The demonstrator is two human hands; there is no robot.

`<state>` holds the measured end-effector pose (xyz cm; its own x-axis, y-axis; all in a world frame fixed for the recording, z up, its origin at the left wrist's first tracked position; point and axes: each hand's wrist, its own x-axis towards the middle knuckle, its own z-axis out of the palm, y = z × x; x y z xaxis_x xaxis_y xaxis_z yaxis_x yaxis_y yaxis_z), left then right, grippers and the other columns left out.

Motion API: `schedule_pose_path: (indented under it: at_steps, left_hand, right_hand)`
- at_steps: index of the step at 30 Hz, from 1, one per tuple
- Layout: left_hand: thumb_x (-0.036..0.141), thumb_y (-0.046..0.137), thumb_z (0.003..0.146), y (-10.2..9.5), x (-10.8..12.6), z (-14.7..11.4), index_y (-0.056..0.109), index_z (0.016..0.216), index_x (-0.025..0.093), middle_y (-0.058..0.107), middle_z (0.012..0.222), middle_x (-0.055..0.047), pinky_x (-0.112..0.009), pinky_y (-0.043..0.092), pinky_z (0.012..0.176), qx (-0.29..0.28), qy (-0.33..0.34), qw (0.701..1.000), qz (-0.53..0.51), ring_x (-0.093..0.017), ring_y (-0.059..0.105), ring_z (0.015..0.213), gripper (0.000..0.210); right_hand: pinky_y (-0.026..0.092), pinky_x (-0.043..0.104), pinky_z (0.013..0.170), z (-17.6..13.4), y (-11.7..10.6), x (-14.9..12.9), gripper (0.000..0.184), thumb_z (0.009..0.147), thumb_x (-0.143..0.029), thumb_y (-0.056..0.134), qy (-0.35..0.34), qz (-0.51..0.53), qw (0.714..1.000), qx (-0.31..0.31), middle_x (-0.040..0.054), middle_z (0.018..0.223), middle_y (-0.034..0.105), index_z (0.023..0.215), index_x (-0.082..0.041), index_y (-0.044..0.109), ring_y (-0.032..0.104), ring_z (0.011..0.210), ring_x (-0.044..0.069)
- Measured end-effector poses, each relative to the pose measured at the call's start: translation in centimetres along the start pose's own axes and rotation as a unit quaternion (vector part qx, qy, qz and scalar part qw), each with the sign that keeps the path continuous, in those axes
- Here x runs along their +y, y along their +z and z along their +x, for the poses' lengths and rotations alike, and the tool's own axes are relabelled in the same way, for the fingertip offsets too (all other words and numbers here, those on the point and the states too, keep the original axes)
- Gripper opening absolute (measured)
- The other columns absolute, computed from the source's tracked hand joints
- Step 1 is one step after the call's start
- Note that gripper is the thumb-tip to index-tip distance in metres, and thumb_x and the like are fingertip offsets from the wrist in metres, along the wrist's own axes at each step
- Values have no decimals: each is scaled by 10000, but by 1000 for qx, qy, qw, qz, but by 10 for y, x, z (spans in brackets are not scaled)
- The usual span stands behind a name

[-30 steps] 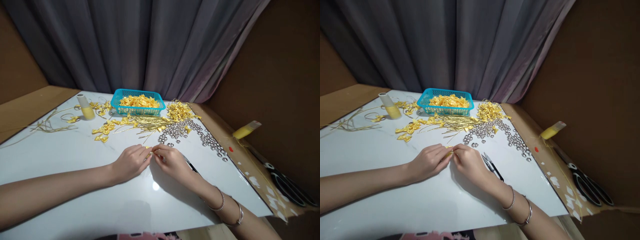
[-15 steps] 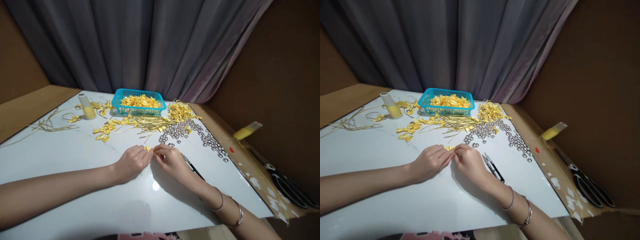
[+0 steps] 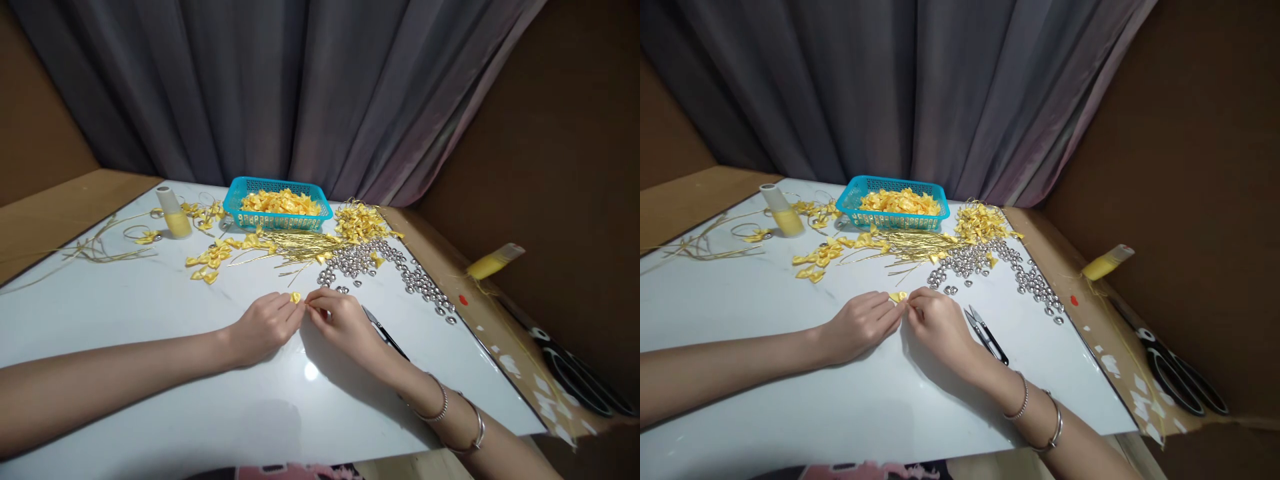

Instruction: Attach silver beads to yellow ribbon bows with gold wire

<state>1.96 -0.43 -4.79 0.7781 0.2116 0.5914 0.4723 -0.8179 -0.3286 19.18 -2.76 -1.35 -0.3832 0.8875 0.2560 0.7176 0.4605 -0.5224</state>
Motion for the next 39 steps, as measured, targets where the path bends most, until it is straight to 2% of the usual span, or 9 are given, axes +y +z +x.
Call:
schedule_pose_path:
  at_steps: [3, 6, 10, 14, 20, 28, 39]
  left_hand:
    - [88, 411, 894, 0, 0, 1, 596, 782, 88, 535, 562, -30, -296, 370, 492, 1, -23, 999, -41, -178, 488, 546, 216]
    - [129, 391, 916, 1, -1, 0, 596, 715, 112, 563, 575, -34, -287, 397, 517, -16, -80, 989, -125, -169, 504, 552, 287]
    - [158, 393, 917, 3, -4, 0, 630, 750, 119, 623, 642, -45, -269, 443, 577, -37, -186, 947, -260, -154, 561, 601, 292]
    - [167, 436, 894, 3, -6, 0, 666, 819, 118, 658, 714, -60, -275, 466, 614, -36, -241, 913, -328, -150, 583, 636, 246]
    - [163, 476, 865, 4, -7, 1, 685, 850, 128, 666, 706, -47, -249, 447, 570, -11, -262, 897, -355, -132, 568, 605, 212]
    - [145, 509, 829, 3, -7, 3, 694, 814, 122, 689, 739, -54, -239, 424, 555, -48, -312, 870, -379, -119, 562, 578, 188]
    - [199, 507, 828, 1, -8, 5, 692, 830, 111, 643, 673, -36, -225, 396, 553, -66, -302, 863, -399, -102, 507, 549, 205]
  right_hand:
    - [491, 282, 718, 0, -3, 0, 220, 810, -62, 500, 6, -5, 1000, -9, 72, 908, 695, 744, -149, 691, 647, 788, 171]
    - [493, 294, 721, 1, -8, 0, 205, 814, -82, 497, 18, -7, 1000, -11, 73, 946, 687, 805, -154, 689, 641, 830, 183]
    - [494, 314, 739, 2, -12, 2, 173, 817, -111, 525, 32, -18, 999, -11, 84, 981, 678, 878, -146, 683, 625, 888, 202]
    - [477, 352, 817, 2, -8, 7, 140, 817, -146, 564, 32, -23, 999, -10, 88, 1029, 662, 880, -151, 689, 604, 956, 221]
    - [474, 342, 802, 3, -1, 10, 164, 822, -104, 537, 3, -7, 1000, -1, 81, 1009, 660, 834, -167, 688, 601, 928, 199]
    - [481, 350, 794, 1, 0, 9, 150, 825, -102, 523, -16, -19, 999, 24, 88, 987, 661, 827, -158, 662, 588, 918, 205]
    - [482, 343, 785, 3, -2, 10, 151, 808, -82, 521, 1, -11, 1000, 10, 84, 958, 669, 815, -153, 654, 602, 897, 204]
